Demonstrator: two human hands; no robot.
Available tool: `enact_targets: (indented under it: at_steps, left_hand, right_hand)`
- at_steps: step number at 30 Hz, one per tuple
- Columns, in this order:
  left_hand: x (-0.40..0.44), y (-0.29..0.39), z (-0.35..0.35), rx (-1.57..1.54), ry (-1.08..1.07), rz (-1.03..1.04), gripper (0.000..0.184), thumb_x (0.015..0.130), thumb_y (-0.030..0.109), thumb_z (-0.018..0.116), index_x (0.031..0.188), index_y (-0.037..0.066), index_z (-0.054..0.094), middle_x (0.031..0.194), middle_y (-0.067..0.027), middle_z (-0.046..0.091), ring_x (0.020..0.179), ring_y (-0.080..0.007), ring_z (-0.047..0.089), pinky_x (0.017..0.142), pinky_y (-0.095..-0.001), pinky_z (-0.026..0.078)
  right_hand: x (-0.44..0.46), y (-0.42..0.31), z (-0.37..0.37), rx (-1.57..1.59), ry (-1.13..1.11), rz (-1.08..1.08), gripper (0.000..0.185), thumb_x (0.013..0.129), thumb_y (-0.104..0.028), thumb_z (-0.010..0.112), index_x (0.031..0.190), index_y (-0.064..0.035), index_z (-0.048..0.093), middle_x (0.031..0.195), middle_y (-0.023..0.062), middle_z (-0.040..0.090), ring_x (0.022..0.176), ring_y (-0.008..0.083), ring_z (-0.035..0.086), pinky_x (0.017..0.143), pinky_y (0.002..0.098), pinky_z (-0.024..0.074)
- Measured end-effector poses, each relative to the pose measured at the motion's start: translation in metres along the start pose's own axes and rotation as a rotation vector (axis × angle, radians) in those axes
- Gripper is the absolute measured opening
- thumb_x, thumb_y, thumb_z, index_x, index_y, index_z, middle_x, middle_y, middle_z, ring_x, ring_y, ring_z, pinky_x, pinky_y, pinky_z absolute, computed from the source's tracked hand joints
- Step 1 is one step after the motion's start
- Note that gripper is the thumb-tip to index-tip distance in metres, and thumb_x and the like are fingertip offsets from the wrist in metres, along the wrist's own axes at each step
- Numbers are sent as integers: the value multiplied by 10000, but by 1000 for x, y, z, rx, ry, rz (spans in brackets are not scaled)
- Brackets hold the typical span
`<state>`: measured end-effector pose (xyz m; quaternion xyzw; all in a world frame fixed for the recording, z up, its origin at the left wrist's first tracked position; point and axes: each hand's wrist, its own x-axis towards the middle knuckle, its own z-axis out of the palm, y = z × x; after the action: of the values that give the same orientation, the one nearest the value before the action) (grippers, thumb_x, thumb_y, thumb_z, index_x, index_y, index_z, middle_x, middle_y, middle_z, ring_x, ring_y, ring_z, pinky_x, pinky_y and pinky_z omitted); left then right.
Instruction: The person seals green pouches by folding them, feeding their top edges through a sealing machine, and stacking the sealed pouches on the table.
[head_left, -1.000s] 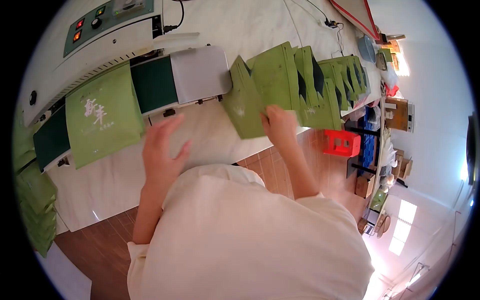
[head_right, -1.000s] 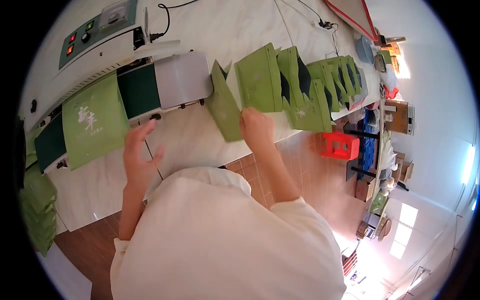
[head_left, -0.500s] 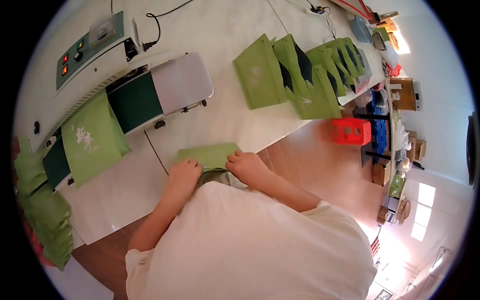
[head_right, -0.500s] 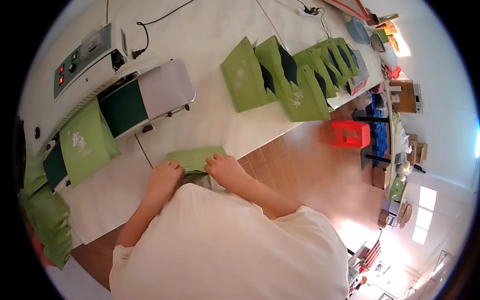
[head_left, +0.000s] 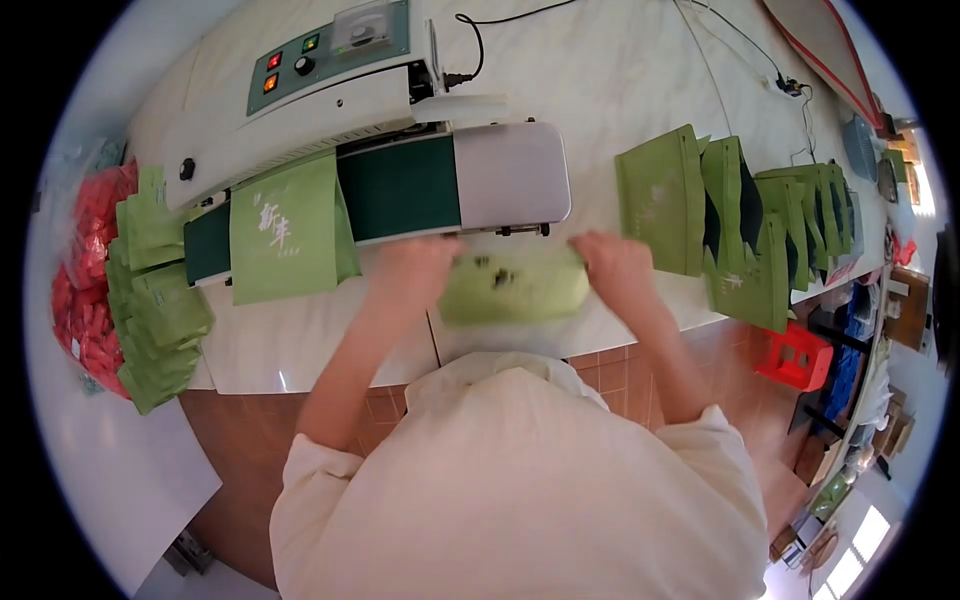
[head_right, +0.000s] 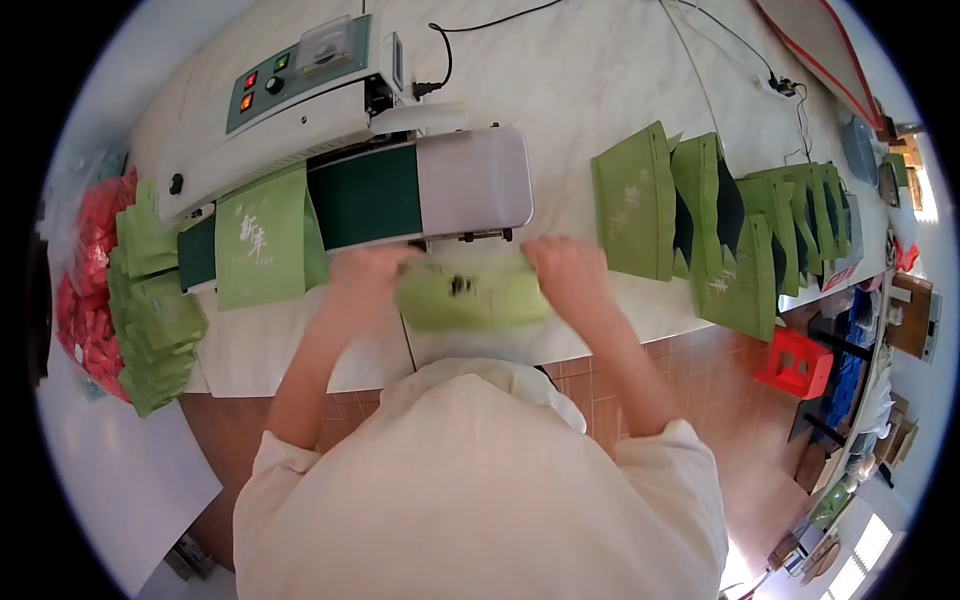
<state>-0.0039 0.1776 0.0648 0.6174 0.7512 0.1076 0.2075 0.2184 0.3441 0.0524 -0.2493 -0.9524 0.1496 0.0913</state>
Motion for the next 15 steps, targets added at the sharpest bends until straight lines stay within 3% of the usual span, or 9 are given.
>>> enact_targets:
  at_steps: [2, 5, 6, 7, 8, 9, 10, 11, 15]
  left_hand:
    - [27, -4, -22, 82, 54, 13, 228, 761, 110, 604, 980, 109, 665, 843, -121, 662, 739, -281, 630, 641, -367, 498]
    - [72, -14, -40, -59, 125, -127, 199, 788, 184, 648, 945, 63, 675, 828, -120, 672, 684, -229, 642, 629, -316, 493]
    - [85, -20, -39, -216, 138, -280, 240, 793, 218, 668, 952, 38, 671, 808, -105, 677, 657, -182, 628, 621, -284, 485]
    - [87, -24, -36, -379, 163, -425, 290, 798, 253, 689, 958, 13, 667, 789, -89, 682, 630, -135, 615, 613, -252, 476]
    - [99, -36, -22, -372, 149, -437, 290, 798, 253, 689, 958, 13, 667, 789, -89, 682, 630, -135, 615, 613, -252, 476]
    - [105, -47, 0, -601, 287, -471, 294, 781, 263, 710, 931, 12, 670, 747, -65, 672, 599, -117, 583, 589, -247, 462]
    - [105, -49, 5, -831, 442, -491, 301, 765, 273, 731, 903, 12, 672, 704, -40, 662, 568, -99, 551, 565, -242, 448]
    - [114, -56, 16, -831, 409, -506, 301, 765, 273, 731, 903, 12, 672, 704, -40, 662, 568, -99, 551, 565, -242, 448]
    - [125, -60, 20, -962, 495, -647, 310, 814, 256, 700, 932, -28, 657, 746, -21, 651, 629, -43, 535, 570, -210, 435]
  right_hand:
    - [38, 10, -10, 26, 78, 4, 134, 732, -48, 542, 830, -100, 617, 701, 61, 595, 688, 244, 605, 560, 367, 466]
    - [73, 39, 6, 214, 116, 71, 117, 774, -94, 568, 866, -80, 639, 738, 87, 620, 680, 262, 600, 565, 355, 462]
    - [83, 47, 7, 225, 113, 75, 117, 774, -94, 568, 866, -80, 639, 738, 87, 620, 680, 262, 600, 565, 355, 462]
    - [87, 47, 2, 331, 15, 249, 118, 792, -135, 599, 869, -57, 641, 721, 81, 625, 646, 227, 592, 555, 332, 451]
    - [99, 55, 8, 452, -98, 428, 157, 810, -177, 630, 871, -33, 644, 703, 75, 630, 611, 192, 584, 545, 310, 440]
    - [105, 64, 17, 461, -111, 437, 157, 810, -177, 630, 871, -33, 644, 703, 75, 630, 611, 192, 584, 545, 310, 440]
    - [107, 69, 21, 752, -24, 475, 210, 809, -216, 659, 849, -11, 637, 672, 48, 613, 587, 143, 547, 533, 283, 424]
    - [109, 80, 34, 1049, 54, 540, 273, 807, -256, 687, 827, 10, 631, 642, 20, 595, 564, 94, 511, 522, 256, 408]
    - [120, 79, 38, 1109, 59, 682, 296, 811, -264, 698, 793, 20, 618, 641, -18, 566, 583, 37, 465, 509, 215, 387]
